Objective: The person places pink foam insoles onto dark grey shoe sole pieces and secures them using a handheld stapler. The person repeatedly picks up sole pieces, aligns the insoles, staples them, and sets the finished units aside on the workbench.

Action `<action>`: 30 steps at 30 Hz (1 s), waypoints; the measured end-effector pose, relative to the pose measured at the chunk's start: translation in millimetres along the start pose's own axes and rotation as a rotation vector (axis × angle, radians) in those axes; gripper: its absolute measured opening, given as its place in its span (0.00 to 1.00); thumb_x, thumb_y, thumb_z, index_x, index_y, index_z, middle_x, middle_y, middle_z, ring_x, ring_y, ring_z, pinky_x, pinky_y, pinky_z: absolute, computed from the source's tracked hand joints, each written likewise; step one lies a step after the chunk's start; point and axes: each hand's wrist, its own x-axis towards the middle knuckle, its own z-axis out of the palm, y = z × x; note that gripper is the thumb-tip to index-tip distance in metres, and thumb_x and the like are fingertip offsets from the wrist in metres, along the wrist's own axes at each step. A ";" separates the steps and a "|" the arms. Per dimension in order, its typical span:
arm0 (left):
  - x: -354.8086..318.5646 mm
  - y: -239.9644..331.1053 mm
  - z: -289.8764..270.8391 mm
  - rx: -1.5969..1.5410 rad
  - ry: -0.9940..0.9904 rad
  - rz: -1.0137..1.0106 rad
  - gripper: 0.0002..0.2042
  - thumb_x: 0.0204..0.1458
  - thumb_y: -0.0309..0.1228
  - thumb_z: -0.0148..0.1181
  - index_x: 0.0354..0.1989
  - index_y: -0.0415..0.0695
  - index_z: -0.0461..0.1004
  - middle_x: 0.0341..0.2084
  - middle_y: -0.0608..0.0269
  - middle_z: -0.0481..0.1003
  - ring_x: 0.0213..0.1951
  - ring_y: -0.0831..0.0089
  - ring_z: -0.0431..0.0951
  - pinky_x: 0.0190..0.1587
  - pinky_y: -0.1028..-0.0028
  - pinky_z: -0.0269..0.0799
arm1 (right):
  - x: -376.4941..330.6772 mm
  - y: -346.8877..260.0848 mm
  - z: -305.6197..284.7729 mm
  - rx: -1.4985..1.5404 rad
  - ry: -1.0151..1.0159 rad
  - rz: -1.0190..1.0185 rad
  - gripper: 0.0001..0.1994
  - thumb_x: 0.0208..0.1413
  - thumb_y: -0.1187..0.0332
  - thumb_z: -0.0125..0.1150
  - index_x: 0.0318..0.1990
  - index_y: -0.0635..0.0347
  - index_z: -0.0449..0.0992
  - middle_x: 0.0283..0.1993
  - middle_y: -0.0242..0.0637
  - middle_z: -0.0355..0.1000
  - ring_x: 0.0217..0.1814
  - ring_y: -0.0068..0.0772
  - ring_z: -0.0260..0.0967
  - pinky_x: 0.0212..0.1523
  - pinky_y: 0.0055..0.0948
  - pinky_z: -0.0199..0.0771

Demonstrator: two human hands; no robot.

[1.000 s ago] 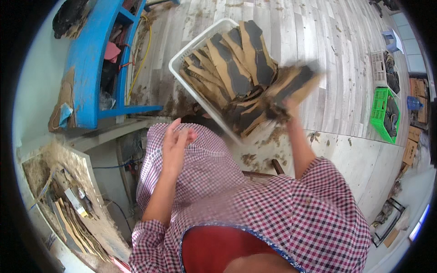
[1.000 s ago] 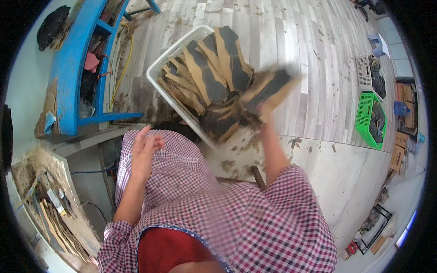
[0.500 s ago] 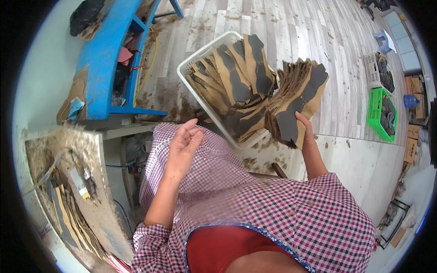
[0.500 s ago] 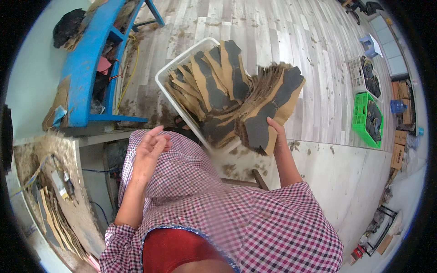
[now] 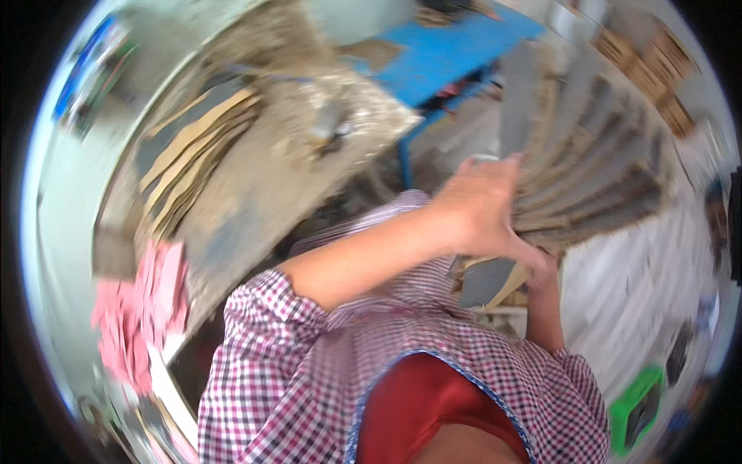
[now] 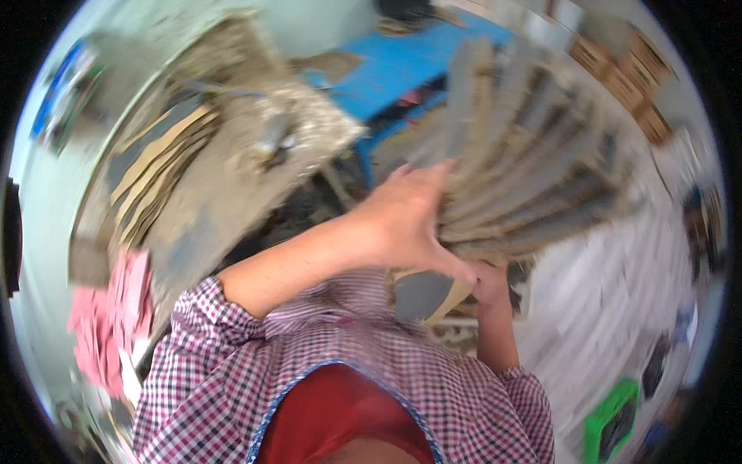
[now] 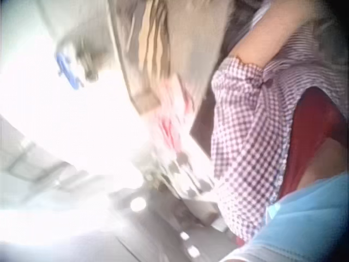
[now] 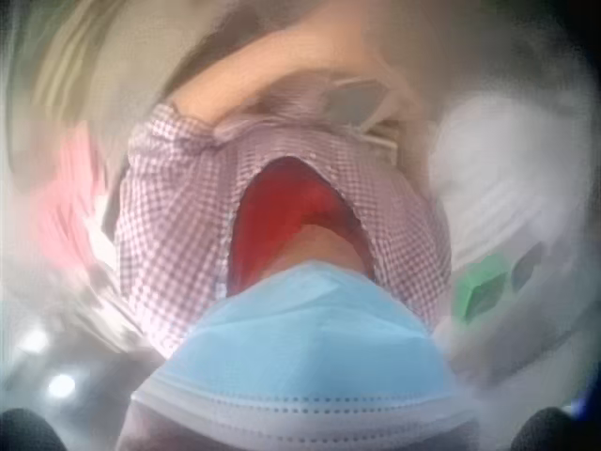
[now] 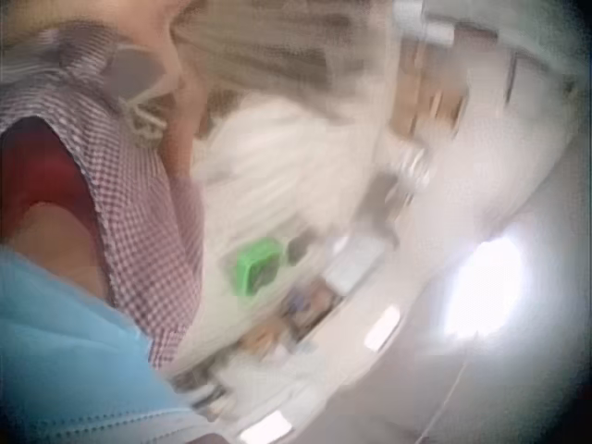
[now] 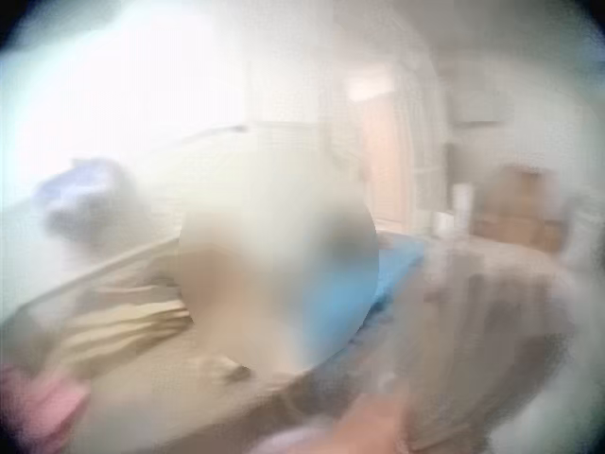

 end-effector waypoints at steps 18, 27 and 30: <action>-163.8 10.8 -351.9 -0.003 -0.164 -0.657 0.37 0.33 0.33 0.76 0.56 0.38 0.67 0.41 0.57 0.78 0.44 0.67 0.78 0.46 0.72 0.75 | 12.3 -152.4 397.2 0.734 -0.698 0.532 0.25 0.57 0.60 0.66 0.56 0.65 0.66 0.54 0.40 0.69 0.58 0.35 0.66 0.56 0.43 0.73; -225.9 -128.6 -314.3 0.276 -0.114 -0.755 0.51 0.36 0.35 0.74 0.70 0.38 0.51 0.64 0.44 0.62 0.66 0.56 0.61 0.67 0.66 0.56 | -4.3 -161.6 384.5 -0.105 -1.019 0.136 0.20 0.58 0.69 0.64 0.57 0.62 0.71 0.58 0.41 0.69 0.59 0.35 0.69 0.61 0.35 0.70; -236.6 -111.9 -291.0 0.564 0.090 -0.585 0.50 0.36 0.36 0.74 0.70 0.42 0.52 0.61 0.44 0.65 0.64 0.51 0.63 0.67 0.62 0.57 | 22.7 -150.7 367.0 -0.159 -0.908 -0.212 0.17 0.56 0.71 0.63 0.53 0.63 0.73 0.59 0.39 0.69 0.61 0.35 0.68 0.62 0.34 0.68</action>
